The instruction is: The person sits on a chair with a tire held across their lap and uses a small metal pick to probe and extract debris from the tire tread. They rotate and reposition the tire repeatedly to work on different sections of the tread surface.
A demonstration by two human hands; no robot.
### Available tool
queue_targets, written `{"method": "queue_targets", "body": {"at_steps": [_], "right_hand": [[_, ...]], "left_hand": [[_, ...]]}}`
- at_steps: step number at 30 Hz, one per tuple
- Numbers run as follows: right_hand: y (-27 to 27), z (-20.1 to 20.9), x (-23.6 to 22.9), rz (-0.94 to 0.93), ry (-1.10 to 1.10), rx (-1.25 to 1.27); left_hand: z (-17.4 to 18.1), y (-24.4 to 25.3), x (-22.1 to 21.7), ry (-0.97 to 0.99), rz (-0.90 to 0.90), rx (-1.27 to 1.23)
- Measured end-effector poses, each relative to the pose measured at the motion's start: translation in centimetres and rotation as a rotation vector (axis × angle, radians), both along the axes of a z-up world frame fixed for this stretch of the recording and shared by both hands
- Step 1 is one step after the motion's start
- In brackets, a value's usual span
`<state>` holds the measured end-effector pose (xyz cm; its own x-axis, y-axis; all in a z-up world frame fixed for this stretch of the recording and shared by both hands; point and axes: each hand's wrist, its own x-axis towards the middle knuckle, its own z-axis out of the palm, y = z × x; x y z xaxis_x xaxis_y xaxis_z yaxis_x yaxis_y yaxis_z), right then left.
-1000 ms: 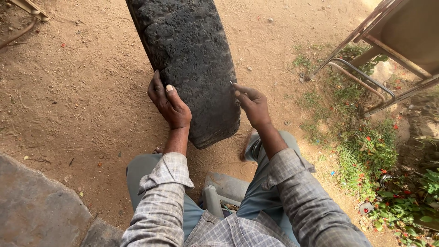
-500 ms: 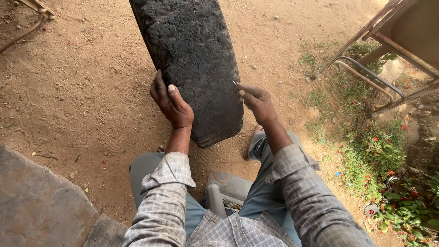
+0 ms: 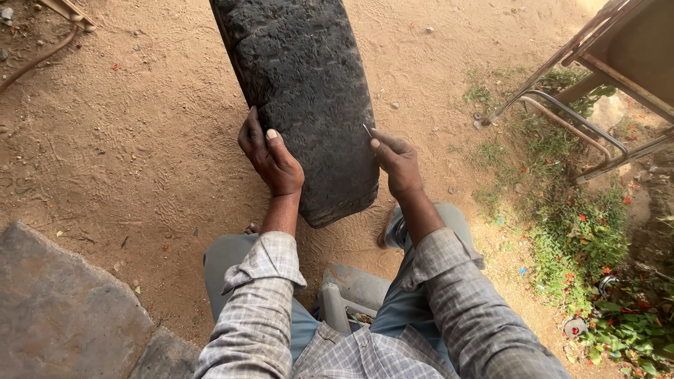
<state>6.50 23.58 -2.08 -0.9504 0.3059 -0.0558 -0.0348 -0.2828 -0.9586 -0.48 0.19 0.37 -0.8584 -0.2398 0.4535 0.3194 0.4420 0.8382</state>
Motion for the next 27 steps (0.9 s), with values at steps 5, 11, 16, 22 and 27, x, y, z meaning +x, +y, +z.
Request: {"method": "queue_targets", "body": {"at_steps": [5,11,16,22,27], "right_hand": [[-0.7,1.6,-0.3,-0.053,-0.043,-0.068],[-0.7,0.2,1.0,-0.074,-0.014,-0.143],[-1.9,0.5,3.6,-0.058,-0.071,-0.037],[-5.9,3.8,5.4,0.107,-0.186,0.263],[-7.5,3.7,4.3,0.141,-0.122,0.442]], "left_hand": [[-0.2,-0.3,0.0,-0.005,0.002,-0.009],[-0.6,-0.4,-0.2,0.002,0.008,-0.013],[-0.6,-0.1,-0.5,-0.026,-0.003,0.034],[-0.7,0.3,-0.9,-0.011,0.005,0.034],[-0.6,0.3,-0.9,0.014,0.007,-0.005]]}}
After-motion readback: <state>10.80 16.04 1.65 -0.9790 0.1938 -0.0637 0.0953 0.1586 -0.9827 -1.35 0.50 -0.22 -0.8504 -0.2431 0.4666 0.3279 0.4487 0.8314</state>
